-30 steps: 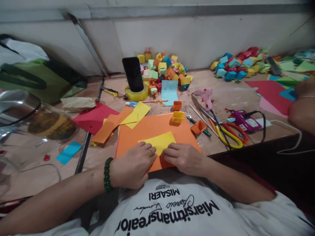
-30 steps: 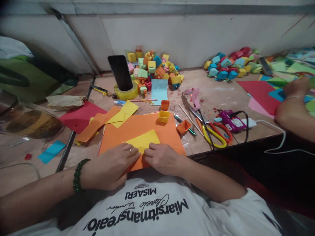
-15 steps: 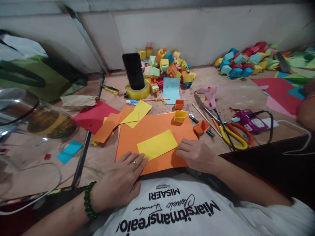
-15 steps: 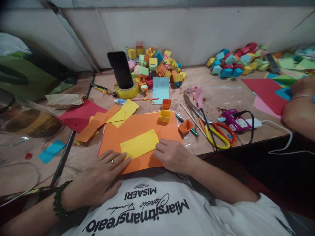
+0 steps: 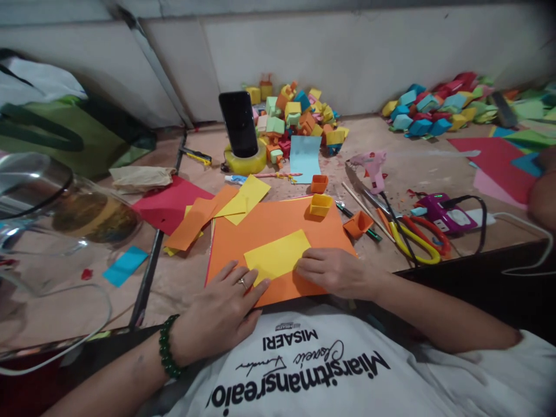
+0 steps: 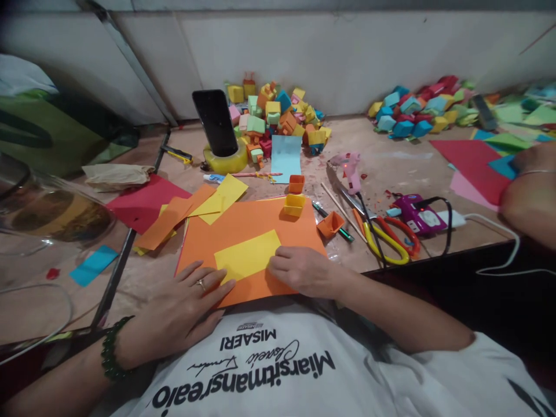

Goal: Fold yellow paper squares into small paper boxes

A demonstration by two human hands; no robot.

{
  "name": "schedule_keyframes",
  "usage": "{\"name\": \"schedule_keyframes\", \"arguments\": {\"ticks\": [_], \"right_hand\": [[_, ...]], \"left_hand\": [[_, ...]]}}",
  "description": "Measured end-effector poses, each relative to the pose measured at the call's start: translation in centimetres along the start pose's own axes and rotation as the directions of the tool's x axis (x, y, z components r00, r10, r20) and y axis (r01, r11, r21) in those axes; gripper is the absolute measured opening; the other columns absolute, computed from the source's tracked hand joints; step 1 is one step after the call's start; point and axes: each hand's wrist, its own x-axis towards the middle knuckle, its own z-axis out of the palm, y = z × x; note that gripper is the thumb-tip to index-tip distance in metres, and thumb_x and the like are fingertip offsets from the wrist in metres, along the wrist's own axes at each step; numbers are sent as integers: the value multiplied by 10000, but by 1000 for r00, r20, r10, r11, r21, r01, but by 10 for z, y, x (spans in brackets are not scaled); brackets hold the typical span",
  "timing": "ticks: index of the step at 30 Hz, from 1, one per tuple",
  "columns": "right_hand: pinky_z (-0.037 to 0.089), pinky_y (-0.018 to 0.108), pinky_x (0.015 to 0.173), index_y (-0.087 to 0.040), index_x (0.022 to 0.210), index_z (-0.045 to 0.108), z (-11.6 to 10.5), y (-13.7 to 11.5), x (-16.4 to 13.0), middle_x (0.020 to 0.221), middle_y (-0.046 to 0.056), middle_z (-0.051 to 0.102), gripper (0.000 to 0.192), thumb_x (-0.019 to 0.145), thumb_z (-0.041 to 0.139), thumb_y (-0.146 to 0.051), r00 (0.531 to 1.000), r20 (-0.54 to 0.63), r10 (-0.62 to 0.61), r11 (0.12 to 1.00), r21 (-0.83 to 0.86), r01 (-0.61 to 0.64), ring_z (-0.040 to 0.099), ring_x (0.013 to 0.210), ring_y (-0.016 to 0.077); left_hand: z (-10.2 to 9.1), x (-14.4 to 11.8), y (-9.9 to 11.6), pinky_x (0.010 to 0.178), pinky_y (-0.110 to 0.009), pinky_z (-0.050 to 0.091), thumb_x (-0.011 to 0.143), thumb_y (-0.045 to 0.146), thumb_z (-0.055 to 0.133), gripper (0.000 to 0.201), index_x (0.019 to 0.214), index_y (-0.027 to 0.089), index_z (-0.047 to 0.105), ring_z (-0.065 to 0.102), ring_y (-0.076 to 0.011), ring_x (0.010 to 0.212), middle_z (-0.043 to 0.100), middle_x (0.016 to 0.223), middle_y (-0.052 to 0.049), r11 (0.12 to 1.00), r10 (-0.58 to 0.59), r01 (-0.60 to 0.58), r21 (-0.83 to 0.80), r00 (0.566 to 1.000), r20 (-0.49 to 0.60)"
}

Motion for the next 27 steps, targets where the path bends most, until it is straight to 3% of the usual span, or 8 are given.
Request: {"name": "schedule_keyframes", "arguments": {"ticks": [7,14,17,20,23,27], "right_hand": [[537,350,733,-153,1055,634,-10,5,-24,925,109,647,339,1007,300,-191,988,-19,152,987,46,-151,587,855,187],[519,316,664,-149,971,651,-18,2,-29,893,105,678,370,945,293,-63,969,-48,241,970,-10,-242,580,818,187],[523,314,680,-164,916,660,-29,-2,-17,884,104,684,356,943,312,-94,958,-85,274,962,5,-274,595,822,187],[532,388,812,-153,1112,621,-33,-8,8,1114,152,654,266,960,437,-271,915,-151,375,924,-21,-382,584,1046,247],[500,457,903,-106,1221,564,-23,-7,32,1210,187,621,487,865,627,-432,900,-113,422,902,-50,-429,569,1095,297],[498,417,822,-97,1129,616,-6,2,41,1045,156,683,390,831,686,-339,905,-132,405,905,-86,-417,597,935,271]], "left_hand": [[11,-15,-2,1023,-475,417,931,280,423,349,1162,168,660,595,-267,1132,645,1268,-130,1000,-27,27,-2,997,-68],[7,-19,-3,1028,-492,409,941,271,408,347,1164,188,661,587,-268,1154,644,1274,-122,999,-46,47,4,998,-39],[5,-12,-9,1012,-487,417,932,312,457,290,1090,218,681,577,-270,1151,634,1279,-106,998,-45,44,-41,999,-13],[9,3,-15,955,-470,448,913,433,505,292,993,217,685,565,-292,1134,581,1332,-124,994,-109,109,-17,994,-22],[15,19,-16,892,-481,468,872,515,554,491,1218,169,592,562,-330,1104,564,1314,-194,961,-273,276,28,958,-90],[19,27,-12,834,-419,474,844,470,627,560,1304,162,541,597,-294,993,645,1119,-154,944,-325,329,15,938,-118]]}}
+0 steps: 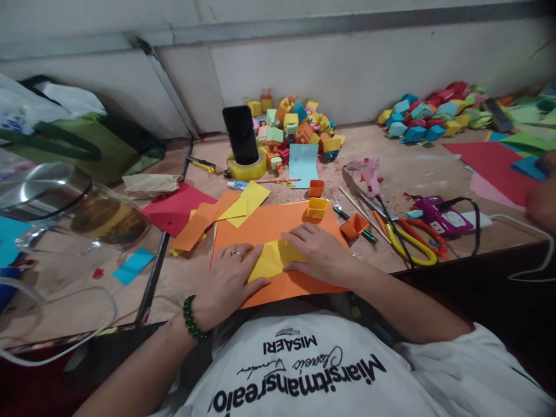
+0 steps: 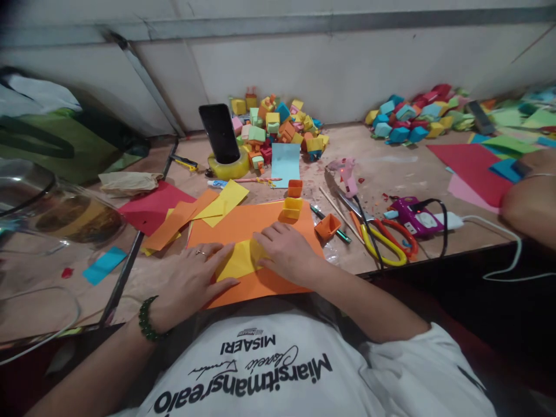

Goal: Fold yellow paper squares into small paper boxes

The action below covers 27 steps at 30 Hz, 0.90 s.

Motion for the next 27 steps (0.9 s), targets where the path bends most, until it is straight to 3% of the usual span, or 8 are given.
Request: {"name": "schedule_keyframes", "arguments": {"ticks": [3,7,10,12,17,19,24,27], "right_hand": [[479,363,775,-101,1069,644,4,5,-2,916,118,705,201,898,550,-150,987,-131,-92,995,-35,88,589,861,228],[464,302,654,-141,1059,664,3,7,-6,799,62,714,289,929,419,-61,957,-262,-125,992,-46,117,567,720,170],[495,274,650,-175,1144,640,-3,9,-12,867,43,730,343,913,432,-32,919,-378,-112,991,26,131,596,708,138],[528,257,697,-199,1210,606,-10,9,-16,929,44,730,373,908,460,-35,889,-448,-98,981,109,163,637,775,126],[557,312,796,-203,1232,586,-27,0,-20,938,67,710,390,884,523,-39,848,-518,-109,989,33,147,649,870,162],[554,318,811,-191,1195,600,-28,-8,-20,957,74,702,347,890,520,-47,853,-503,-143,988,-22,152,642,902,172],[519,214,622,-146,1021,619,-18,-20,-21,792,41,676,225,950,418,-74,893,-407,-193,981,-100,166,629,724,120],[527,223,616,-135,896,611,-15,-17,-19,749,45,672,235,938,398,-47,893,-409,-187,982,-74,171,629,707,126]], "left_hand": [[2,-2,2,801,-392,472,808,439,680,585,1315,182,541,600,-275,935,642,1068,-133,1000,-14,11,-21,995,-102],[6,-3,3,799,-371,476,811,402,677,669,1401,194,441,597,-262,939,635,1055,-115,996,3,-21,-87,979,-206],[5,-3,3,794,-357,482,839,366,631,742,1480,202,297,609,-253,941,640,1080,-107,990,-16,-25,-140,959,-284],[1,-5,3,750,-321,478,866,287,582,716,1494,200,247,625,-213,834,671,981,-67,982,-22,-45,-185,938,-345],[-5,-13,4,717,-302,429,895,168,489,479,1367,200,412,605,-148,630,667,731,8,975,72,-163,-150,873,-483],[-4,-14,6,723,-316,422,895,173,492,475,1363,186,411,610,-155,640,671,747,-7,976,107,-184,-117,871,-479],[0,-11,15,671,-294,455,897,177,494,674,1500,164,193,597,-163,640,656,754,-11,963,67,-162,-217,920,-387],[-3,-11,15,663,-303,495,910,303,522,713,1517,191,165,620,-180,690,685,892,-54,943,62,-157,-293,950,-307]]}}
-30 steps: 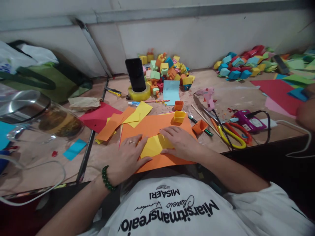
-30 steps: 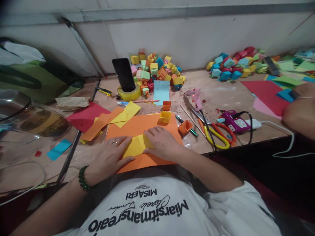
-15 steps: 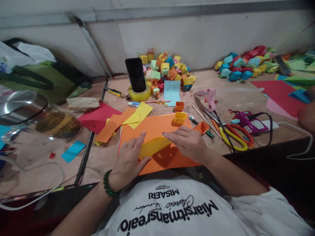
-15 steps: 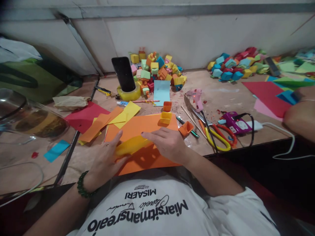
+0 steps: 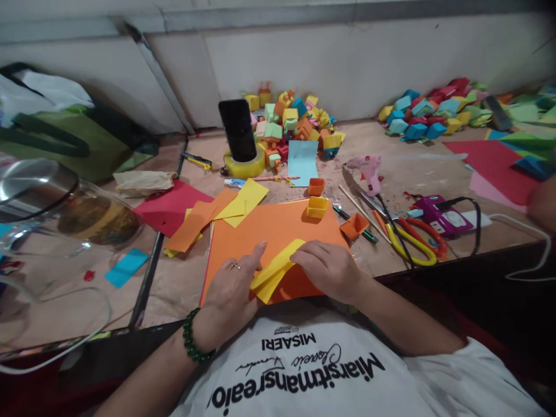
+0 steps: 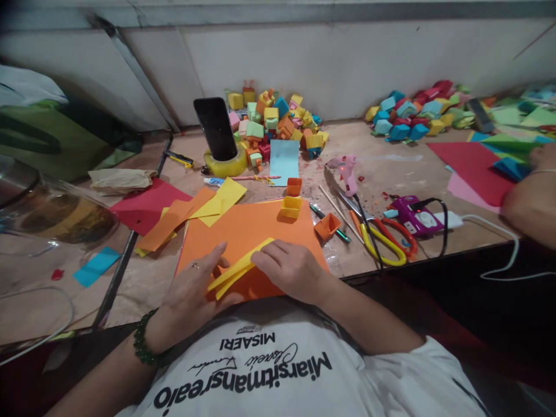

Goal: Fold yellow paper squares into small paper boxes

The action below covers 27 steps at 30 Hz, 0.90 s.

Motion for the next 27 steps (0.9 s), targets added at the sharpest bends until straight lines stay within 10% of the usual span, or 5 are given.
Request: {"name": "schedule_keyframes", "arguments": {"ticks": [7,17,22,27], "right_hand": [[597,302,784,-142,836,626,-6,6,10,879,77,740,219,926,449,-51,990,-76,-122,991,49,126,683,874,166],[586,349,801,-142,816,625,2,11,-7,963,100,738,209,908,466,-43,997,10,-79,991,105,78,660,919,183],[552,289,625,-123,987,650,8,7,-14,785,76,691,255,890,437,-23,975,218,-32,995,95,11,624,725,167],[565,345,810,-109,934,652,13,7,-19,1037,132,699,247,859,438,-10,982,188,-32,989,149,4,626,967,205]], "left_hand": [[-7,1,2,678,-236,532,964,415,396,566,1480,208,289,658,-129,718,695,911,-33,893,-203,264,-363,959,199],[0,0,-6,514,-216,434,923,277,422,527,1434,154,389,529,-121,472,592,593,34,930,-360,359,84,933,1],[0,-1,-13,807,-385,484,901,266,506,419,1309,182,549,651,-252,887,698,1009,-133,910,-179,178,375,983,-33],[-6,-7,-5,1002,-505,353,872,382,581,368,1206,231,617,578,-301,1111,656,1197,-121,960,61,-58,274,998,0]]}}
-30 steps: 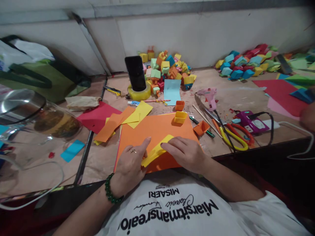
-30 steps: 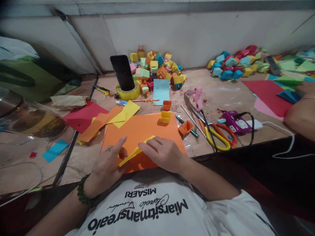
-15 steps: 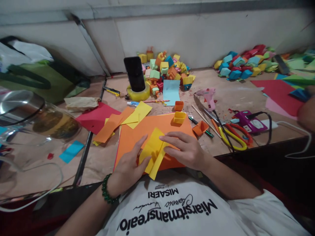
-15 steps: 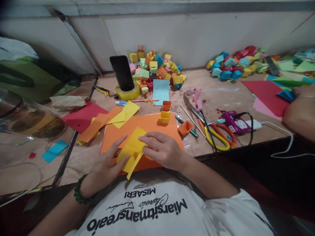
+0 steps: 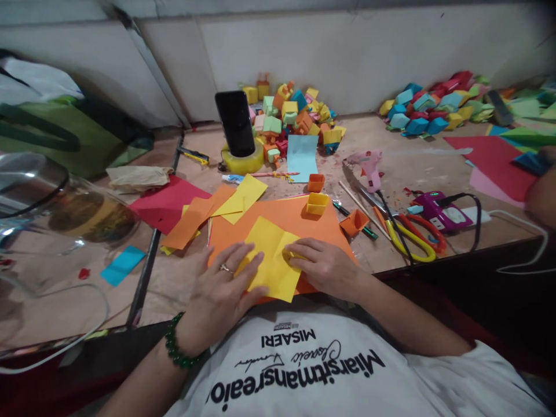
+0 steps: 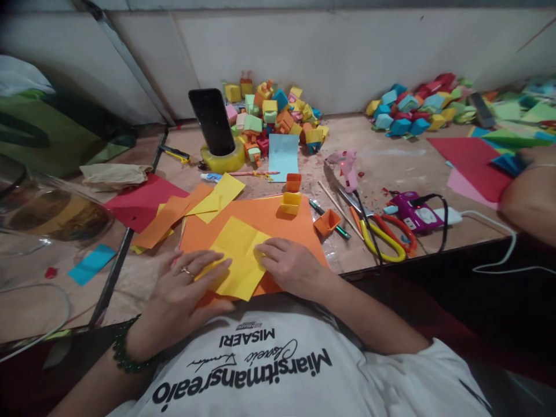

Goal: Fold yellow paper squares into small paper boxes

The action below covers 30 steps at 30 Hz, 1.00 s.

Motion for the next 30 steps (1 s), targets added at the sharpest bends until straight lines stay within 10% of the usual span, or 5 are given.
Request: {"name": "schedule_keyframes", "arguments": {"ticks": [4,12,19,30], "right_hand": [[557,317,743,-119,917,634,2,2,-1,942,112,710,226,861,442,-14,996,61,66,997,44,-69,635,875,190],[521,279,606,-175,1294,511,5,9,4,955,97,683,381,914,513,-204,910,40,413,907,-111,-407,626,817,195],[531,384,853,-170,1030,665,1,4,10,1111,102,666,189,940,500,-145,992,105,-69,994,-78,77,576,1018,209],[499,305,645,-154,963,702,-18,15,-34,955,102,695,321,880,428,-8,989,71,132,985,-120,-123,559,790,183]], "left_hand": [[1,-4,4,853,-409,438,874,301,565,327,1175,189,626,612,-253,949,699,1041,-104,993,21,-6,-116,992,125],[19,-5,-13,663,-311,490,927,212,469,526,1444,167,381,604,-199,723,653,859,-69,939,-320,326,-109,945,72],[24,0,-10,952,-517,447,801,3,503,554,1228,331,635,530,-311,1178,518,1385,-133,999,-21,24,-23,992,128],[-1,-26,-31,866,-405,517,883,189,489,280,1090,215,676,608,-238,1011,644,1167,-106,969,-150,185,-165,967,204]]}}
